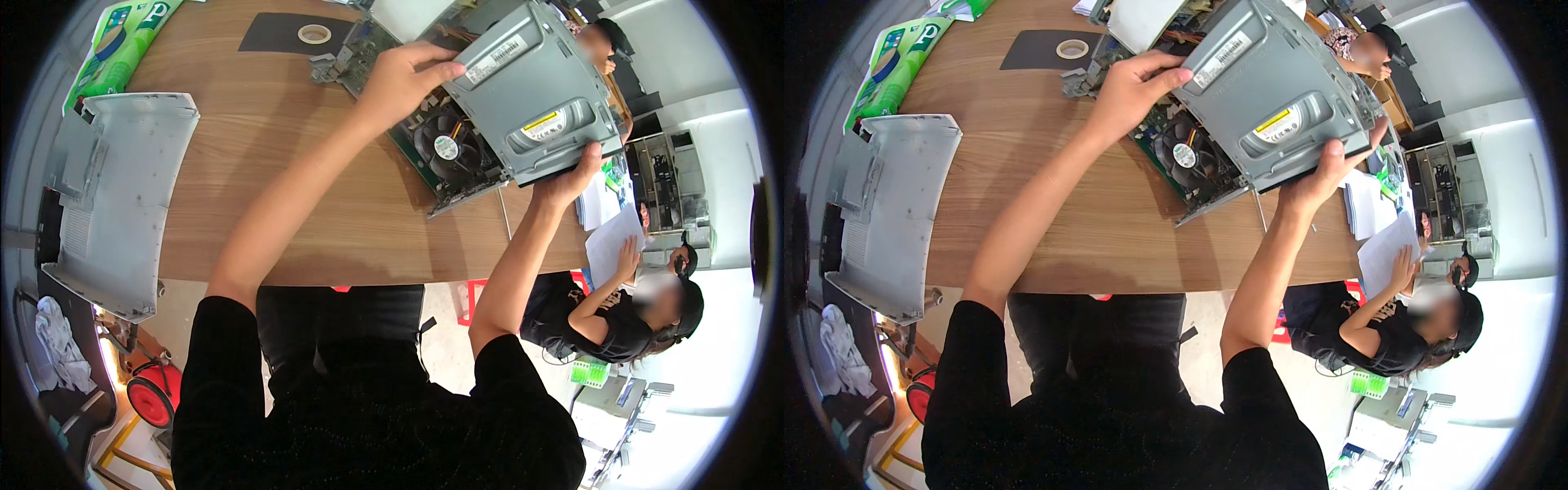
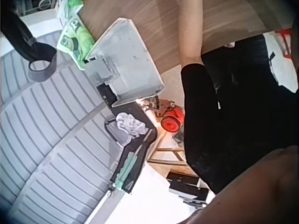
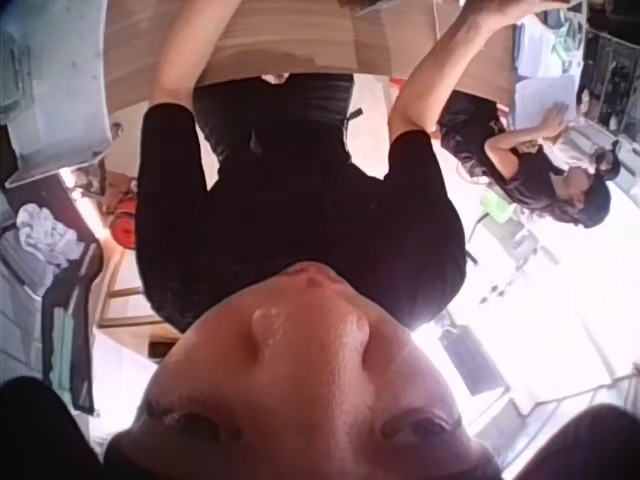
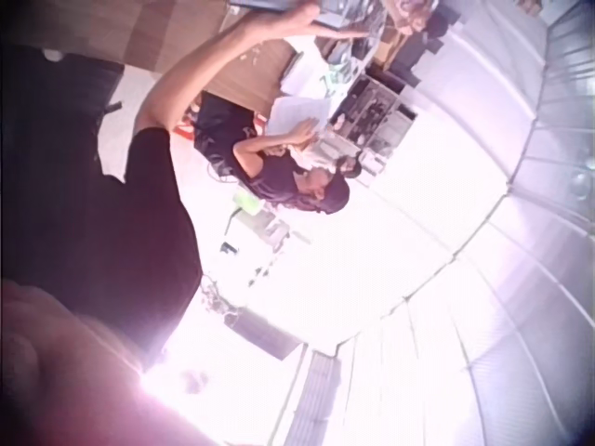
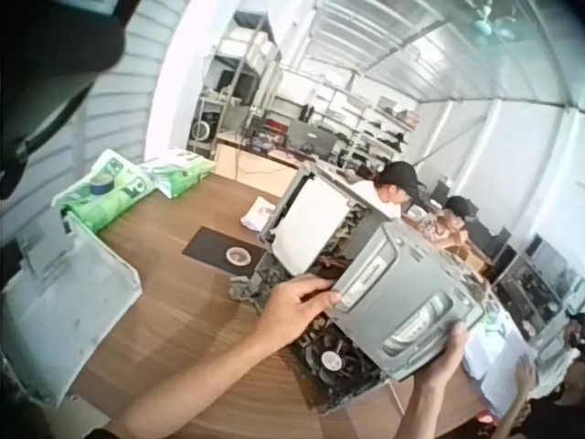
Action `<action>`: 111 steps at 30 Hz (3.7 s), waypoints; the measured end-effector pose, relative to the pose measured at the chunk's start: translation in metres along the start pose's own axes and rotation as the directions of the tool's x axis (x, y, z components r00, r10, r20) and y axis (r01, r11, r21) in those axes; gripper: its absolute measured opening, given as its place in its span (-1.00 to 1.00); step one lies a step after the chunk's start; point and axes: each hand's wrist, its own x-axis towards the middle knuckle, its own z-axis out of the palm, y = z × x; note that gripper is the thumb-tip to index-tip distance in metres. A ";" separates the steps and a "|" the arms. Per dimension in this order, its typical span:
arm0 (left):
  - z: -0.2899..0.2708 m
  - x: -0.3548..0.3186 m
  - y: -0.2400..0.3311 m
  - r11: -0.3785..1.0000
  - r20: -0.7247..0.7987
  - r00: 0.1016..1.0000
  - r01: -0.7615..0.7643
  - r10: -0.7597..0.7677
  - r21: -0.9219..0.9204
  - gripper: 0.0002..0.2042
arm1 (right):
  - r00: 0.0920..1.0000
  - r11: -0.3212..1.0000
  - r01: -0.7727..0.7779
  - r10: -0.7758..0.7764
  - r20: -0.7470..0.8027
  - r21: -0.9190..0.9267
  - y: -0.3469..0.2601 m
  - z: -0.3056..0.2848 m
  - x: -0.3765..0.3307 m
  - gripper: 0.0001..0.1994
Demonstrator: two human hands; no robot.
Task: The person disassembles a computer case, removing internal components including a disk drive and a metal internal bracket by hand.
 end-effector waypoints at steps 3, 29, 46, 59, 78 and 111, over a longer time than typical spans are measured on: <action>0.002 -0.002 0.006 0.997 -0.027 0.999 0.028 -0.026 0.076 -0.65 | 0.999 0.999 -0.031 0.031 -0.017 0.022 0.002 -0.001 0.001 -0.07; -0.025 0.011 0.018 0.895 0.293 0.867 0.441 -0.404 -0.070 -0.69 | 0.984 0.986 -0.148 0.155 -0.088 0.081 0.007 -0.007 -0.005 -0.15; -0.029 0.013 0.015 0.907 0.311 0.865 0.421 -0.394 -0.021 -0.61 | 0.972 0.974 -0.178 0.197 -0.131 0.139 0.006 -0.006 -0.008 -0.21; -0.038 0.019 0.020 0.937 0.324 0.879 0.314 -0.349 0.155 -0.59 | 0.967 0.977 -0.186 0.202 -0.158 0.109 0.007 -0.004 -0.008 -0.18; -0.120 0.161 -0.016 0.873 0.228 0.935 0.339 -0.272 -0.350 -0.38 | 0.993 0.984 0.102 -0.110 -0.044 -0.145 -0.023 0.024 -0.022 0.25; -0.060 -0.019 0.101 0.999 -0.245 0.969 0.028 -0.017 0.043 -0.14 | 0.792 0.958 -0.045 -0.138 -0.594 -0.283 0.043 0.085 0.006 -0.65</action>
